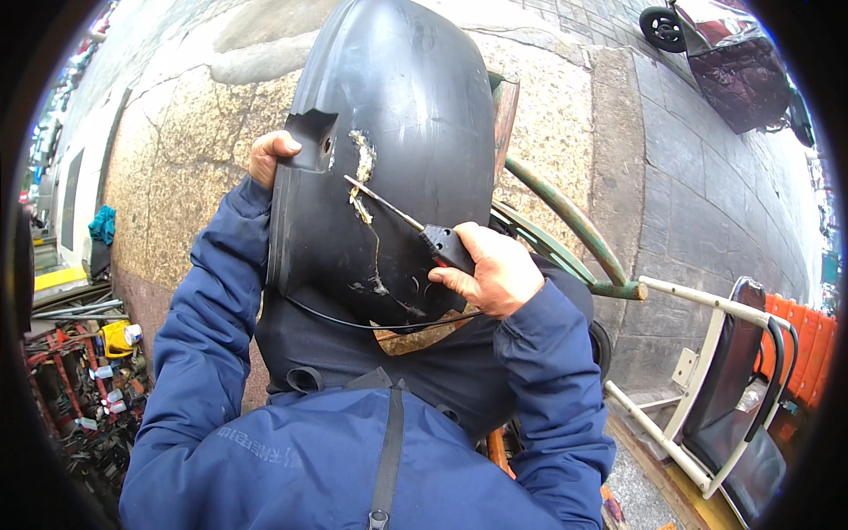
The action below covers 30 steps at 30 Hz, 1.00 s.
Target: The person uses a soldering iron to melt and fuse a crack on a black plastic motorcycle part. They hold the part steady with one hand while applying heat along the damaged seam with the other.
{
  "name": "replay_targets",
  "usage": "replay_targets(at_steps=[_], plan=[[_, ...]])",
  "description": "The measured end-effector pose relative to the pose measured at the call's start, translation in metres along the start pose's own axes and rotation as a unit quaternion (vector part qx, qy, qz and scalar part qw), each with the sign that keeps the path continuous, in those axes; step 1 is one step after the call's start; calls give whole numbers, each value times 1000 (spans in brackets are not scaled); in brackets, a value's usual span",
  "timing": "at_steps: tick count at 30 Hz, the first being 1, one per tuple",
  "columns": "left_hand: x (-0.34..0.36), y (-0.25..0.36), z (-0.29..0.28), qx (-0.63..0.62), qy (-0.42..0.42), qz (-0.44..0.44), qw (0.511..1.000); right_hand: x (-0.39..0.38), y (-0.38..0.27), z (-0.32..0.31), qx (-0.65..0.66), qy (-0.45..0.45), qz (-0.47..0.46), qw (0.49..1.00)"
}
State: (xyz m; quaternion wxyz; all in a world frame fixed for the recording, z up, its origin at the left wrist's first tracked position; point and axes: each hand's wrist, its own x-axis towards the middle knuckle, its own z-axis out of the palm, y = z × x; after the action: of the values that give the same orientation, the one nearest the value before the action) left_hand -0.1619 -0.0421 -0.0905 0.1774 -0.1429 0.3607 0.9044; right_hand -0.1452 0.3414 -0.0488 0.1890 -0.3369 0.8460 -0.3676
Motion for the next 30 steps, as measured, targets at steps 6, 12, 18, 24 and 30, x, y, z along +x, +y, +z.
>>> replay_targets(at_steps=[6,12,18,24,30], plan=[[5,-4,-4,2,-1,-2,1000,1,-4,1,8,20,19,1000],[8,-8,-7,-31,-54,-21,998,-14,-36,26,64,85,68,992],[8,-24,10,-33,-55,-39,997,-40,-68,72,154,154,160,963],[3,-44,34,-48,-115,-53,991,-57,-74,83,81,192,190,959],[2,-54,43,-63,-147,-68,985,-63,-76,85,77,216,200,953]])
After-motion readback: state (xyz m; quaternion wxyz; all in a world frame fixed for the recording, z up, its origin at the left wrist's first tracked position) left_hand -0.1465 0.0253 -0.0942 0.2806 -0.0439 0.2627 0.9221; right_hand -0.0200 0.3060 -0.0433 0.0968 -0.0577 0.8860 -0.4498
